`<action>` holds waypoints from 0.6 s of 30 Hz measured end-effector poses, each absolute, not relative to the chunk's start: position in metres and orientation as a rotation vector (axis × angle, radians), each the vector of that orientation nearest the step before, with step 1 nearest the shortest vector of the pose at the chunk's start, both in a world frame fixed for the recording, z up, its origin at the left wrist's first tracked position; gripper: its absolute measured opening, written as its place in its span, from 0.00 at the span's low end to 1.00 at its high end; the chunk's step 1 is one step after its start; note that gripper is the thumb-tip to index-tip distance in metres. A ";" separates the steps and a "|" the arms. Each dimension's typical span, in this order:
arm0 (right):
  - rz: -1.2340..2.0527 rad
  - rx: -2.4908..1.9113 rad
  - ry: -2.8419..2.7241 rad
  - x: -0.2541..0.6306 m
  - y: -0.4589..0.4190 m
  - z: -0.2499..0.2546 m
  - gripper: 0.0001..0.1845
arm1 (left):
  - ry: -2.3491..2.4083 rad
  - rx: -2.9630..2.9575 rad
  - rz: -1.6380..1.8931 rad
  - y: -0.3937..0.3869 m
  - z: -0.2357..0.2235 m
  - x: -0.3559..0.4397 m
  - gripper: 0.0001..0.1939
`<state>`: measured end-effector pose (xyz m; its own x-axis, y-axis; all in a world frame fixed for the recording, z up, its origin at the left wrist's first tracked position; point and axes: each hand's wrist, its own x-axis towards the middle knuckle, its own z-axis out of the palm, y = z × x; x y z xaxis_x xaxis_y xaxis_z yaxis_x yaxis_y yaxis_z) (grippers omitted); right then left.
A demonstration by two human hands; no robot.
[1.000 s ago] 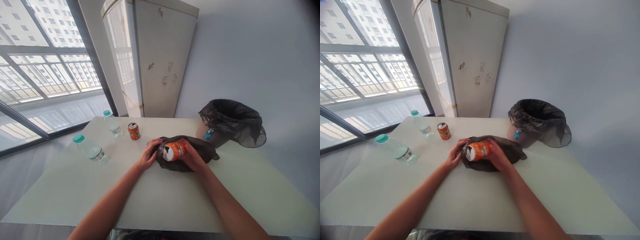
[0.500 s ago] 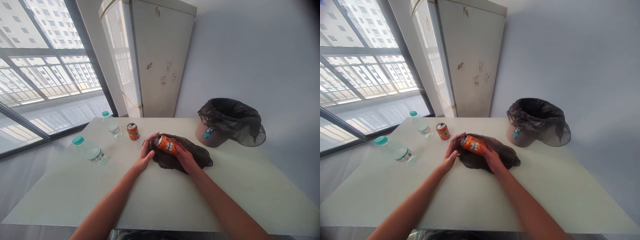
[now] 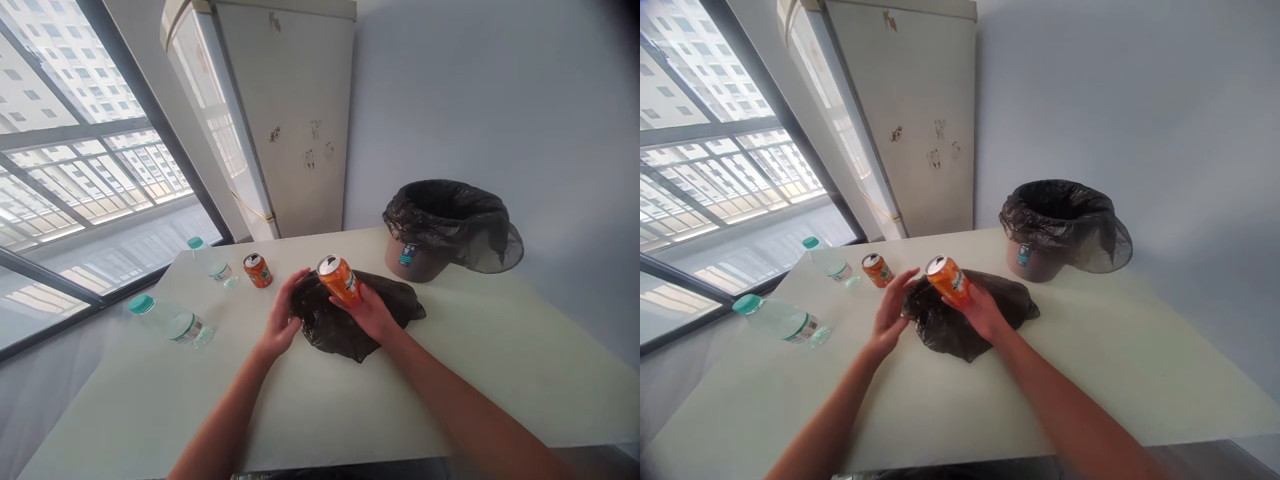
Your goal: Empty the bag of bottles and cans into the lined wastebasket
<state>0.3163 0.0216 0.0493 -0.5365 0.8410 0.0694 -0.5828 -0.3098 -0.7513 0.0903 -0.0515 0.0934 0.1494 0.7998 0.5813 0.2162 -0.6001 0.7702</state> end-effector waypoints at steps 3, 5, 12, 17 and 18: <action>1.901 -0.450 -0.970 0.314 0.019 0.045 0.29 | 0.953 1.852 1.442 -0.063 0.120 0.099 0.37; 1.894 -0.452 -1.042 0.313 0.017 0.043 0.33 | 1.080 1.895 1.436 -0.068 0.123 0.108 0.34; 1.908 -0.344 -1.336 0.310 0.013 0.041 0.34 | 1.401 1.845 1.492 -0.085 0.105 0.115 0.27; 1.706 -0.434 -1.599 0.311 0.014 0.055 0.29 | 1.607 1.886 1.557 -0.102 0.121 0.091 0.28; 1.593 -0.538 -1.656 0.312 0.015 0.057 0.25 | 1.672 1.853 1.623 -0.104 0.123 0.084 0.28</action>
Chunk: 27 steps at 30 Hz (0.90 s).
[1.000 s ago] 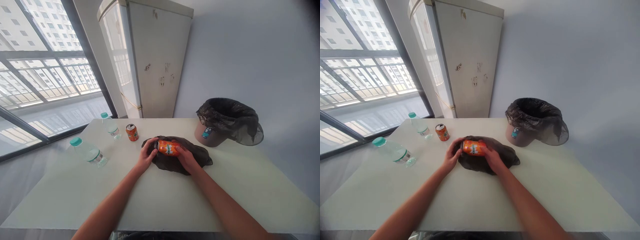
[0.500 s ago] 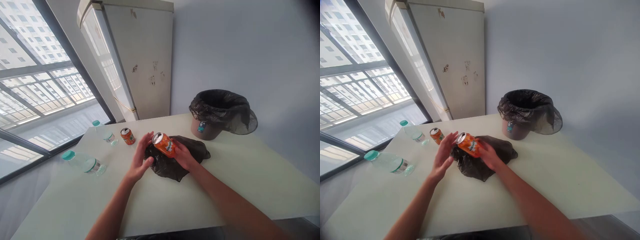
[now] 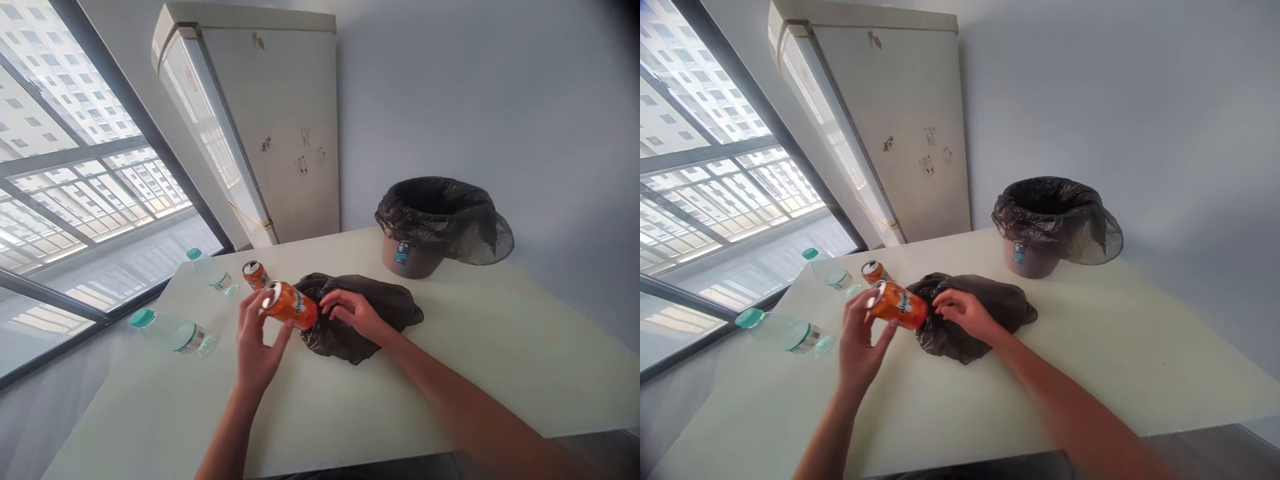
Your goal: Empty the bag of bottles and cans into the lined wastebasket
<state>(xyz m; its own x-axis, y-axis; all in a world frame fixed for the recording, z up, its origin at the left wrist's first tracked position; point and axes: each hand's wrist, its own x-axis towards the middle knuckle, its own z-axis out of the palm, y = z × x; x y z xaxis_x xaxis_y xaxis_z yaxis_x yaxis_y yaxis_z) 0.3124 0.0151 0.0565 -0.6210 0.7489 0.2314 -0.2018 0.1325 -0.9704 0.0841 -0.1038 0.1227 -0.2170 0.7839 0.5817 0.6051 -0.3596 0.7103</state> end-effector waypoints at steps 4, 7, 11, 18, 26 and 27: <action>1.080 -0.922 -1.795 0.322 0.024 0.051 0.28 | 2.062 1.780 1.706 -0.104 0.111 0.057 0.28; 0.982 -1.025 -1.864 0.325 0.029 0.044 0.30 | 2.181 1.849 1.557 -0.098 0.089 0.043 0.26; 0.900 -1.006 -1.960 0.323 0.027 0.041 0.29 | 2.177 1.768 1.382 -0.091 0.066 0.038 0.26; 0.245 -0.810 -1.913 0.343 0.019 0.051 0.28 | 2.205 1.790 1.364 -0.090 0.063 0.037 0.25; -0.098 -0.971 -1.740 0.356 0.031 0.072 0.10 | 2.241 1.804 1.348 -0.091 0.067 0.040 0.25; -0.045 -0.983 -1.791 0.354 0.032 0.076 0.14 | 2.240 1.801 1.350 -0.091 0.067 0.040 0.25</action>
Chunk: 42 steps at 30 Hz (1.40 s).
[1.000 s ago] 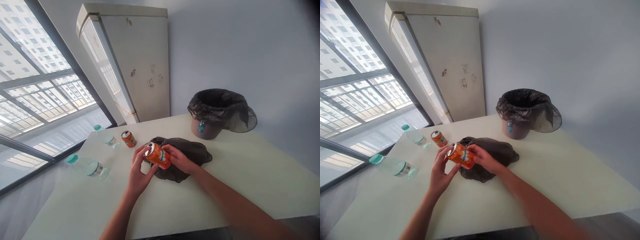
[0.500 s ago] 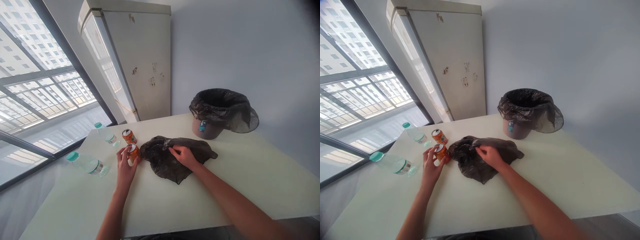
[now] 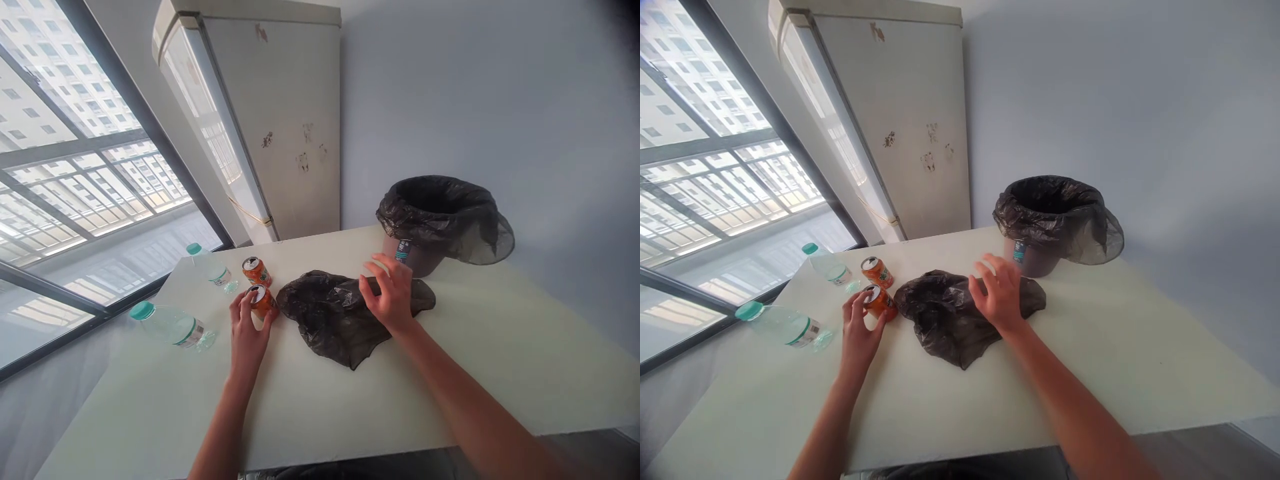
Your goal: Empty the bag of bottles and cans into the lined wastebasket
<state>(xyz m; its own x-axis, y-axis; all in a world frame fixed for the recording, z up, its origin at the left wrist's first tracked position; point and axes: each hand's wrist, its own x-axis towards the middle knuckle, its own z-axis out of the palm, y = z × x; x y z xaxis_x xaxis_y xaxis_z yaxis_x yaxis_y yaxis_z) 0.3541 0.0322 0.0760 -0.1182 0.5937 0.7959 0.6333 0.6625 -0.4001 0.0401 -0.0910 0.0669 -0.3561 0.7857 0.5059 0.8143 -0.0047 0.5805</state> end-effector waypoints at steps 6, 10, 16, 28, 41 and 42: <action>0.483 -1.111 -2.166 0.348 0.038 0.081 0.20 | -2.174 -1.737 -1.326 -0.088 0.064 0.040 0.26; 0.689 -1.018 -2.377 0.350 0.032 0.081 0.23 | -2.136 -1.712 -1.304 -0.092 0.070 0.042 0.28; 0.716 -0.929 -2.235 0.352 0.029 0.091 0.25 | -1.717 -1.759 -1.451 -0.108 0.092 0.064 0.18; 0.680 -1.162 -2.451 0.341 0.043 0.043 0.18 | -2.017 -2.446 -0.963 -0.032 0.035 0.136 0.25; 0.936 -0.942 -2.058 0.337 0.044 0.049 0.32 | -1.391 -2.707 -1.735 -0.040 0.039 0.129 0.11; 1.002 -0.919 -2.109 0.336 0.046 0.044 0.34 | -1.338 -2.744 -1.721 -0.040 0.039 0.129 0.12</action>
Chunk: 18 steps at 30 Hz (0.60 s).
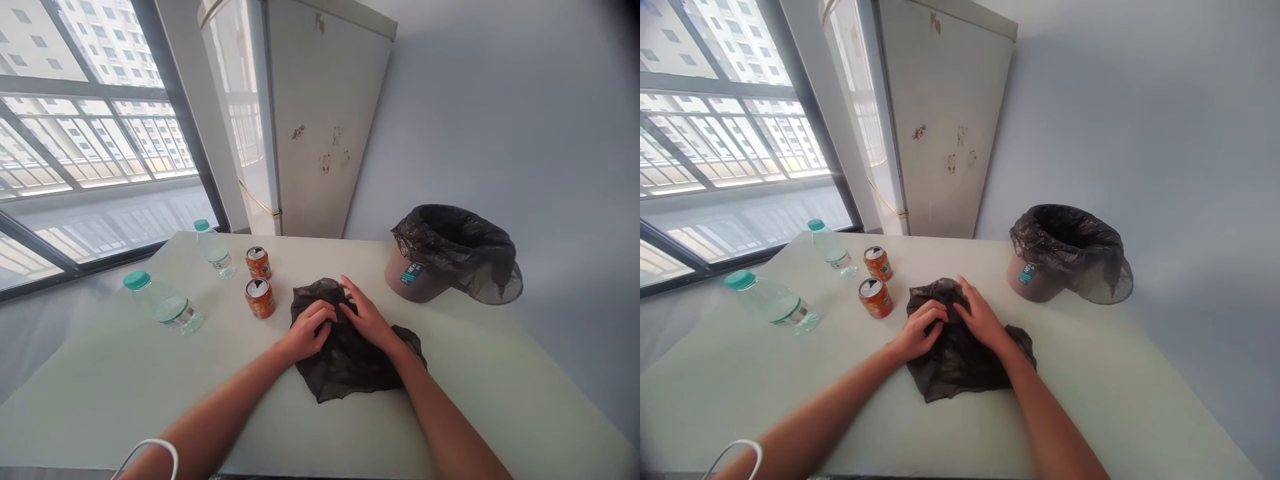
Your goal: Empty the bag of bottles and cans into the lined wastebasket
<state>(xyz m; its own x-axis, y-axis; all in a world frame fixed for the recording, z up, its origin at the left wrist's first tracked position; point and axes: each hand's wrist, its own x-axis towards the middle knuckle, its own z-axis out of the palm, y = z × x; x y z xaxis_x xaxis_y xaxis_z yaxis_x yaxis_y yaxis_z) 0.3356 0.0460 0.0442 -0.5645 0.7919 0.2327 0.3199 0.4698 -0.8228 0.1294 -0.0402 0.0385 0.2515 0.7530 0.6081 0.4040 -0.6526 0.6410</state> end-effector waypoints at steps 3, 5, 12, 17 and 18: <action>1.092 -0.842 -2.252 0.332 0.049 0.035 0.29 | 1.003 2.262 1.311 -0.042 0.038 0.130 0.14; 1.077 -0.857 -2.301 0.333 0.049 0.037 0.17 | 1.083 2.288 1.311 -0.044 0.039 0.130 0.17; 1.044 -0.952 -2.079 0.341 0.042 0.061 0.16 | 1.426 2.003 1.440 -0.042 0.043 0.129 0.26; 0.919 -0.739 -2.228 0.338 0.039 0.058 0.15 | 1.412 2.019 1.444 -0.035 0.031 0.131 0.17; 0.822 -0.698 -2.256 0.338 0.039 0.057 0.11 | 1.415 2.037 1.437 -0.035 0.029 0.132 0.17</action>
